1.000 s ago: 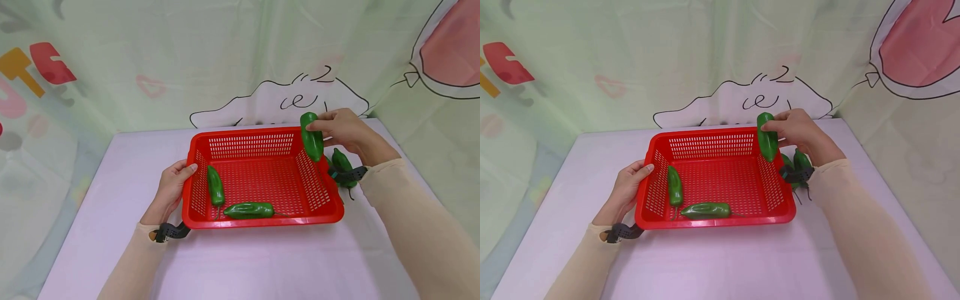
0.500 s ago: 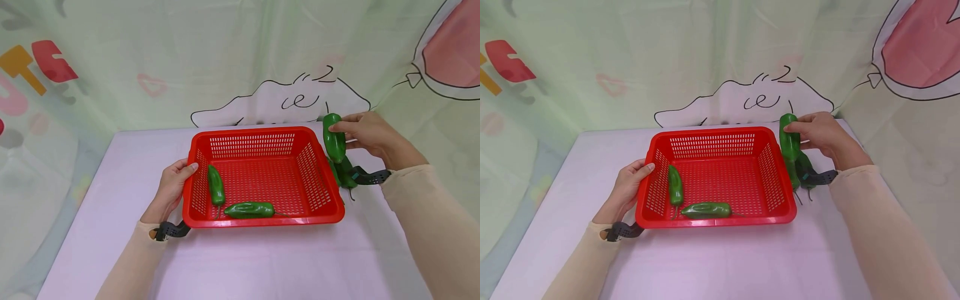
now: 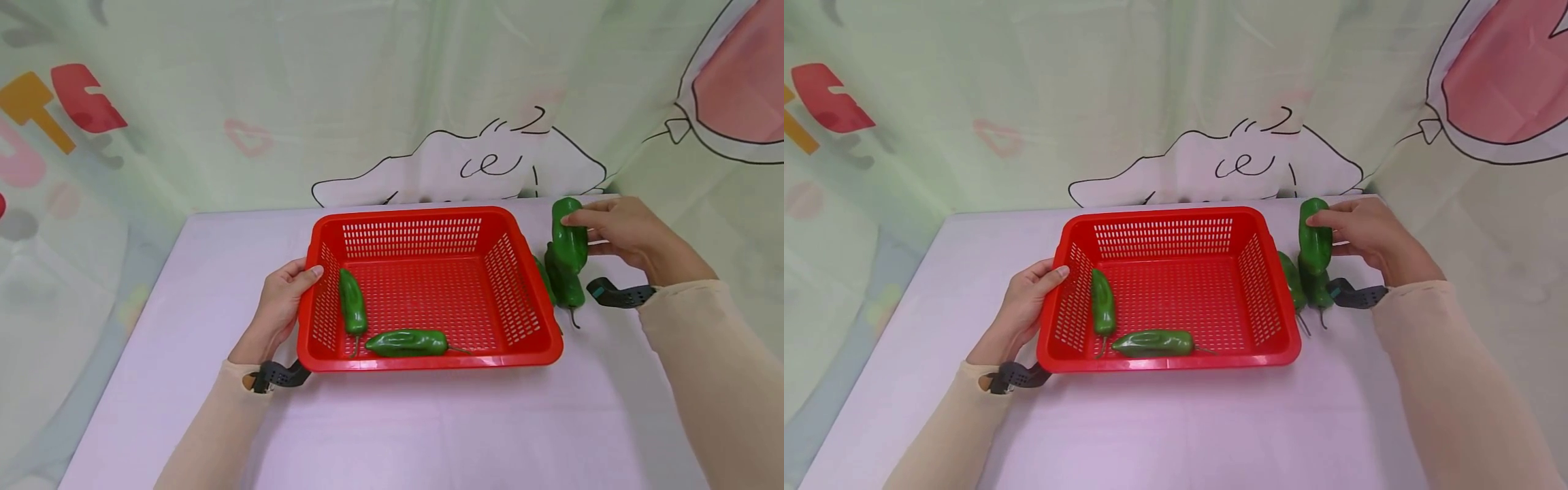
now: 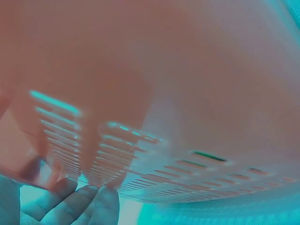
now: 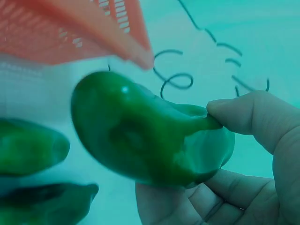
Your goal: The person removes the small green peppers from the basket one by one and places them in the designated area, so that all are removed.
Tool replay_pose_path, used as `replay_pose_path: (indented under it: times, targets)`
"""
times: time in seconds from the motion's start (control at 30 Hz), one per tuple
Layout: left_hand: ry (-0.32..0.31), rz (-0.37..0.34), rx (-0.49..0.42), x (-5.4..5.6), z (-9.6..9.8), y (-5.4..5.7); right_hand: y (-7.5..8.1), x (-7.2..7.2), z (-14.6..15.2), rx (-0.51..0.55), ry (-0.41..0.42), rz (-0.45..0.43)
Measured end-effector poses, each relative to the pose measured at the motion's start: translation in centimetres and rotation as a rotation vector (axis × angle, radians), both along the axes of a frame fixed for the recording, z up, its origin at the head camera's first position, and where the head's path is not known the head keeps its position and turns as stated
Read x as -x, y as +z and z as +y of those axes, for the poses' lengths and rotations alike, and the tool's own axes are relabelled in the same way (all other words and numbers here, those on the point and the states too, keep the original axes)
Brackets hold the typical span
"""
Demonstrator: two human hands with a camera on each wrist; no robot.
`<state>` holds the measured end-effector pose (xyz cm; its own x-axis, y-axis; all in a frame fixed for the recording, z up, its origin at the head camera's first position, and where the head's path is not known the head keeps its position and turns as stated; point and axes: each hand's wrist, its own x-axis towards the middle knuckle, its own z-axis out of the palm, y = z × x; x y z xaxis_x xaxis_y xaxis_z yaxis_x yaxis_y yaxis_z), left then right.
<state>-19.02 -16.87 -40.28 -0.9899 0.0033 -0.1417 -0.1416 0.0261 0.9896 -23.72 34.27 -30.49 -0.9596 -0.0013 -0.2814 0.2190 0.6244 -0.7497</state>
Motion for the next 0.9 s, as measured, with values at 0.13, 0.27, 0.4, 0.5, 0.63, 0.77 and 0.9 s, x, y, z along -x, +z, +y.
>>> replay_pose_path:
  times: [0.13,0.27,0.4,0.5,0.63,0.77,0.9]
  targets:
    - [0.002,-0.001,0.007,0.0,0.0,-0.1,-0.8,-0.1,1.1,-0.033,-0.027,-0.022]
    - [0.004,0.002,0.006,-0.1,0.0,-0.1,-1.5,-0.2,2.1,-0.054,-0.041,-0.049]
    - [0.000,0.004,0.005,-0.1,0.0,-0.1,-2.2,-0.1,3.1,-0.070,-0.058,-0.064]
    - [0.000,0.003,0.003,0.0,0.0,-0.1,-3.0,-0.2,3.9,-0.075,-0.071,-0.085]
    - [-0.002,0.001,-0.002,0.0,0.0,-0.1,-4.0,-0.4,4.7,-0.078,-0.069,-0.113]
    - [-0.004,-0.003,-0.003,0.0,0.1,-0.1,-4.8,-0.2,5.5,-0.082,-0.065,-0.129]
    - [-0.004,-0.003,-0.002,0.0,0.0,-0.1,-5.7,0.0,6.2,-0.077,-0.067,-0.153]
